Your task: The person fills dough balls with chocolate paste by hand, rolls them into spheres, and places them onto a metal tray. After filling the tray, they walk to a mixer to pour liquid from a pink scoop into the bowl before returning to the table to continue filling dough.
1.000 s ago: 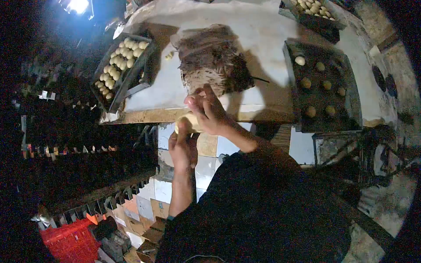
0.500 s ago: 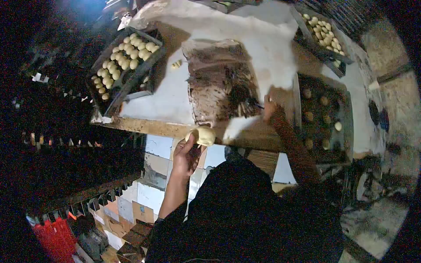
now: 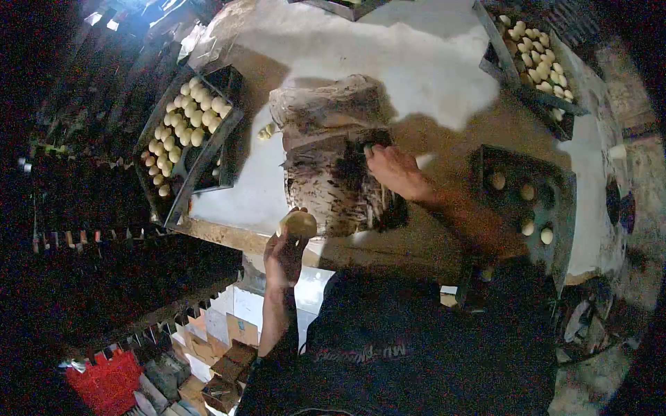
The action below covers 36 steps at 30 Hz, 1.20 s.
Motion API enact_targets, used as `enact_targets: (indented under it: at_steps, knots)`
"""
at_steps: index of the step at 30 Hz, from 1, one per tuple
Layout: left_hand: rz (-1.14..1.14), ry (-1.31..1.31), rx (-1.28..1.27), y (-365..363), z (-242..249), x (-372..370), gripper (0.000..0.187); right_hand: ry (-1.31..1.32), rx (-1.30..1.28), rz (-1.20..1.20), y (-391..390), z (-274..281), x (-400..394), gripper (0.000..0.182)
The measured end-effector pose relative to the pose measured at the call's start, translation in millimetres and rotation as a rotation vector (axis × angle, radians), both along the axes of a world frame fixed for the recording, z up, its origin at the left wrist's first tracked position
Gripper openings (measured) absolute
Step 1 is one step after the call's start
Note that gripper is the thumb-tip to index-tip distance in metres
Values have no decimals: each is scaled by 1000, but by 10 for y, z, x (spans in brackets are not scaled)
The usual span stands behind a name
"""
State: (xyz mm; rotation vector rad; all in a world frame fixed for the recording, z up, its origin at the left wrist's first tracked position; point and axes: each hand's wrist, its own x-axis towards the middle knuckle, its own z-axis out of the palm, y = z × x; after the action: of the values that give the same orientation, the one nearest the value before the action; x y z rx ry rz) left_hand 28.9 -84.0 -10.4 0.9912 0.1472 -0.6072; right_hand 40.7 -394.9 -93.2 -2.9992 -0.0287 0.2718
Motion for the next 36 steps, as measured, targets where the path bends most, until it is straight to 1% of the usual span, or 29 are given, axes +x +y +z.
enact_targets:
  at_steps: [1,3,7,8,10,11,12,13,14,15,16,17,18,19,20,22,23,24,25,26,28,29,32,33,35,36]
  knots:
    - [8,-8,13,-70,39,13,46,-71,54,26,-106,-342,-2,38]
    - [27,4,17,-166,50,48,50,-99,137,81,-188,-487,29,34]
    - [-5,9,27,-235,34,105,51,58,251,185,-273,307,33,29]
    - [-18,-3,23,-237,16,130,53,93,274,213,-300,374,55,28]
    - [-42,-16,12,-229,-40,145,57,-172,616,142,-355,-171,136,34]
    - [-56,-16,-4,-258,-58,167,62,-185,537,140,-376,-471,107,34]
    - [-58,-6,-2,-301,-76,175,62,-198,458,138,-370,-661,94,34]
    - [-62,1,1,-341,-86,185,62,-90,134,173,-293,-694,106,31]
    - [-66,5,5,-379,-87,198,63,-16,114,135,-273,-704,93,25]
    - [-45,36,-25,-436,-40,196,56,59,90,98,-249,-694,82,20]
    - [-31,35,0,-484,-19,205,52,134,63,62,-194,-501,92,16]
    - [-14,33,23,-531,-6,215,49,190,340,-7,-310,-272,99,18]
    - [2,32,44,-573,1,212,46,160,547,14,-376,-204,90,18]
    - [101,64,52,-584,-122,199,36,142,753,45,-444,-147,80,19]
    - [111,76,36,-605,-210,186,34,38,886,168,-562,-336,-3,20]
    - [135,102,0,-673,-373,184,30,-69,998,221,-563,-246,-140,21]
    - [106,141,17,-717,-483,187,26,-67,983,151,-433,130,-286,21]
    - [28,183,-25,-807,-418,150,30,-62,967,82,-326,346,-420,22]
    - [-50,223,-132,-891,-373,127,33,-212,933,158,-261,214,-550,27]
    - [-130,263,-241,-963,-341,107,36,-367,886,224,-197,81,-680,40]
    - [-158,264,-175,-1067,-298,69,39,-530,538,110,51,260,-854,53]
    - [-174,262,-143,-1074,-282,41,40,-512,386,98,64,121,-955,62]
    - [-211,192,-148,-926,-392,-23,42,-421,229,-3,116,125,-1202,61]
    - [-155,211,-220,-924,-382,-42,41,-344,196,-59,102,104,-1261,56]
    - [-90,183,-212,-830,-318,-86,42,-191,134,-172,86,63,-1337,46]
    - [-56,169,-209,-787,-240,-111,43,-315,51,-158,112,107,-1316,40]
